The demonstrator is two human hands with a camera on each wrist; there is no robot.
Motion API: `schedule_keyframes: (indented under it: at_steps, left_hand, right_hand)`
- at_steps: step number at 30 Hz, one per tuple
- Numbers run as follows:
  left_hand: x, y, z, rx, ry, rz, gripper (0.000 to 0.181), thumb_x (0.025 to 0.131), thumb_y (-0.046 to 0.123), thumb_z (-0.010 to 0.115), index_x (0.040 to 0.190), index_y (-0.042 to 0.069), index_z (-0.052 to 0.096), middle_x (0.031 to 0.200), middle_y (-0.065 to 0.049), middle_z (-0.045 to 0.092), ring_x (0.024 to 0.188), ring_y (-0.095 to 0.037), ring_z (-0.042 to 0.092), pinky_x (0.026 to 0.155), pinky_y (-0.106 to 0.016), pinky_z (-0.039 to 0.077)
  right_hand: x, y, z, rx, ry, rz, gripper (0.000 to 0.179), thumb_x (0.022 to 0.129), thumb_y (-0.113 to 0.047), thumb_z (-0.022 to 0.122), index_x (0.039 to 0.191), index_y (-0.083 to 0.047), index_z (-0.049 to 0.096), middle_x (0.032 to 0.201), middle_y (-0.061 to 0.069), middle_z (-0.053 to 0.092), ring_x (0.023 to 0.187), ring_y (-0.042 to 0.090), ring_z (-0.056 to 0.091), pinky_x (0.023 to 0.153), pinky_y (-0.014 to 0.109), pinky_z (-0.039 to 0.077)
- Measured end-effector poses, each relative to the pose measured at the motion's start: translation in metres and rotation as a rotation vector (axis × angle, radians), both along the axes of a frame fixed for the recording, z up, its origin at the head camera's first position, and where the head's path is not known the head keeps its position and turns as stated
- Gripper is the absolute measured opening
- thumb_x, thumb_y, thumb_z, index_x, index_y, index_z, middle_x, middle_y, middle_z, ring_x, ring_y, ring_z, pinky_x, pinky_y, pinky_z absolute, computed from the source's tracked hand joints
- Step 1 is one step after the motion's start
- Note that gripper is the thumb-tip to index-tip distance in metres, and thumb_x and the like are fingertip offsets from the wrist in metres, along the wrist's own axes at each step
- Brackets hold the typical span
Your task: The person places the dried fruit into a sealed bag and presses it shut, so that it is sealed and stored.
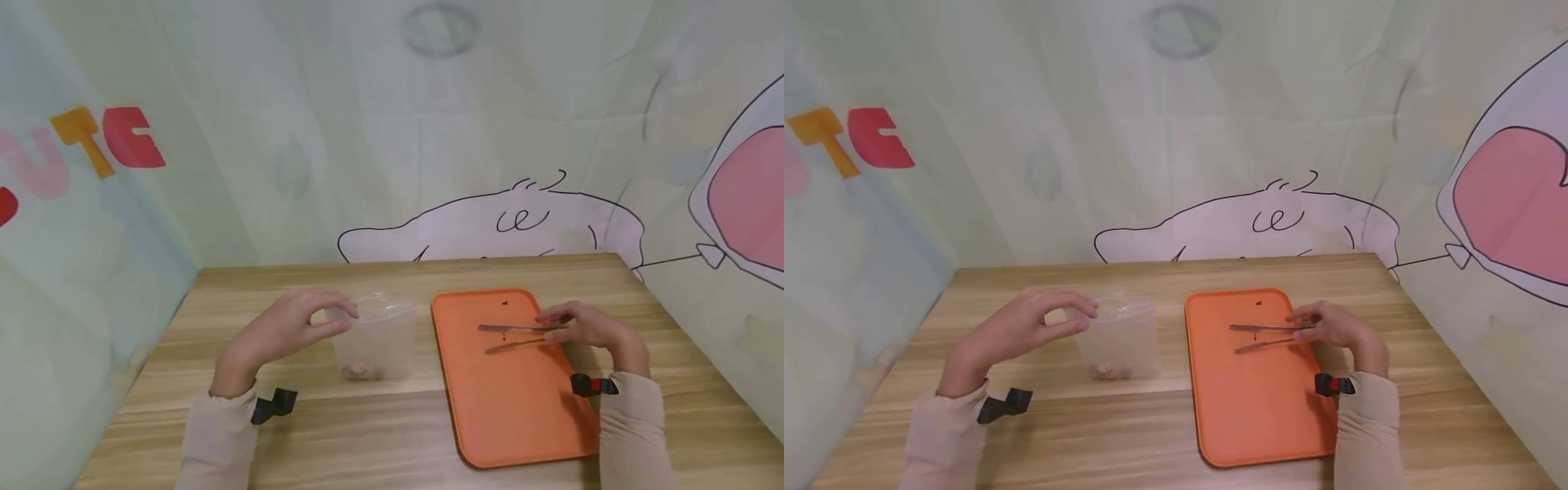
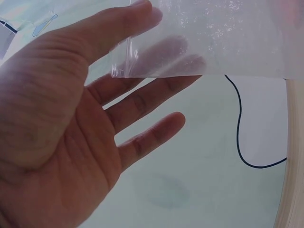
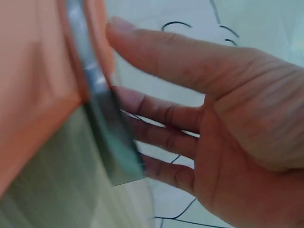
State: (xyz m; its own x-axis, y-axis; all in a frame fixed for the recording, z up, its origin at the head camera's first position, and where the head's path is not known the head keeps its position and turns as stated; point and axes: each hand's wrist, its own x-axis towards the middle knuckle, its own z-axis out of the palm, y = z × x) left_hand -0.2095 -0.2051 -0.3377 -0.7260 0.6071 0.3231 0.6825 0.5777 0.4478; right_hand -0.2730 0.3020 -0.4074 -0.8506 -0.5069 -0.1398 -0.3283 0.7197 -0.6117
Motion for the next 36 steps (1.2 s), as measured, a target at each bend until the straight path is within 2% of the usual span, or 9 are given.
schedule_keyframes:
  at_steps: [4,8,13,17,22,27,31,36]
  left_hand:
    - [0.003,-0.001,0.001,-0.004,-0.008,0.023,0.017,0.095,0.024,0.071,0.111,0.019,0.072,0.112,0.011,0.070,0.106,-0.010,0.065,0.091,-0.039,0.052]
    - [0.005,-0.002,0.003,0.006,-0.017,0.038,0.028,0.096,0.027,0.070,0.122,0.018,0.068,0.118,0.007,0.070,0.107,-0.012,0.065,0.091,-0.041,0.053]
    - [0.005,-0.002,0.002,0.045,-0.031,0.039,0.042,0.096,0.026,0.070,0.136,0.020,0.058,0.119,0.003,0.070,0.110,-0.014,0.066,0.086,-0.044,0.053]
    - [0.002,0.002,-0.003,0.050,-0.043,0.015,0.047,0.096,0.025,0.071,0.139,0.020,0.053,0.116,0.003,0.071,0.105,-0.012,0.067,0.079,-0.038,0.054]
    - [0.001,0.006,-0.008,0.044,-0.051,-0.009,0.049,0.095,0.025,0.071,0.139,0.018,0.052,0.113,0.003,0.072,0.102,-0.012,0.068,0.081,-0.037,0.055]
    - [0.002,0.007,-0.007,0.043,-0.058,-0.015,0.053,0.095,0.027,0.071,0.142,0.013,0.051,0.113,0.001,0.072,0.104,-0.014,0.068,0.082,-0.040,0.055]
    - [0.003,0.007,-0.005,0.040,-0.083,-0.017,0.056,0.094,0.030,0.073,0.143,0.011,0.051,0.111,0.001,0.071,0.104,-0.013,0.067,0.083,-0.040,0.055]
    - [0.004,0.007,-0.002,0.026,-0.062,-0.020,0.050,0.092,0.031,0.075,0.135,0.010,0.059,0.105,0.004,0.069,0.099,-0.010,0.064,0.086,-0.036,0.054]
  right_hand:
    - [0.005,-0.007,0.011,-0.025,0.109,-0.036,0.040,0.091,-0.022,0.075,0.125,-0.001,0.067,0.123,0.018,0.065,0.114,0.040,0.056,0.092,0.058,0.046]
    - [0.009,-0.024,0.027,-0.063,0.197,-0.052,0.038,0.093,-0.018,0.073,0.127,-0.003,0.066,0.124,0.017,0.064,0.115,0.040,0.055,0.095,0.062,0.043]
    - [0.017,-0.054,0.050,-0.066,0.306,-0.019,0.039,0.095,-0.018,0.072,0.131,-0.005,0.064,0.122,0.009,0.066,0.111,0.030,0.057,0.093,0.056,0.046]
    - [0.029,-0.079,0.057,-0.065,0.386,0.023,0.040,0.095,-0.021,0.072,0.132,-0.009,0.064,0.118,0.004,0.068,0.108,0.026,0.060,0.087,0.049,0.050]
    - [0.041,-0.109,0.060,-0.128,0.370,0.069,0.044,0.094,-0.026,0.072,0.135,-0.014,0.062,0.120,-0.001,0.067,0.111,0.023,0.061,0.084,0.044,0.052]
    - [0.041,-0.141,0.070,-0.204,0.358,0.139,0.044,0.093,-0.026,0.074,0.135,-0.014,0.063,0.119,-0.004,0.067,0.109,0.016,0.061,0.086,0.043,0.053]
    - [0.041,-0.170,0.075,-0.236,0.332,0.225,0.043,0.094,-0.026,0.073,0.134,-0.014,0.063,0.117,-0.006,0.067,0.108,0.016,0.061,0.089,0.041,0.053]
    - [0.044,-0.203,0.078,-0.241,0.291,0.302,0.043,0.094,-0.029,0.073,0.133,-0.016,0.062,0.116,-0.008,0.066,0.107,0.013,0.061,0.087,0.037,0.052]
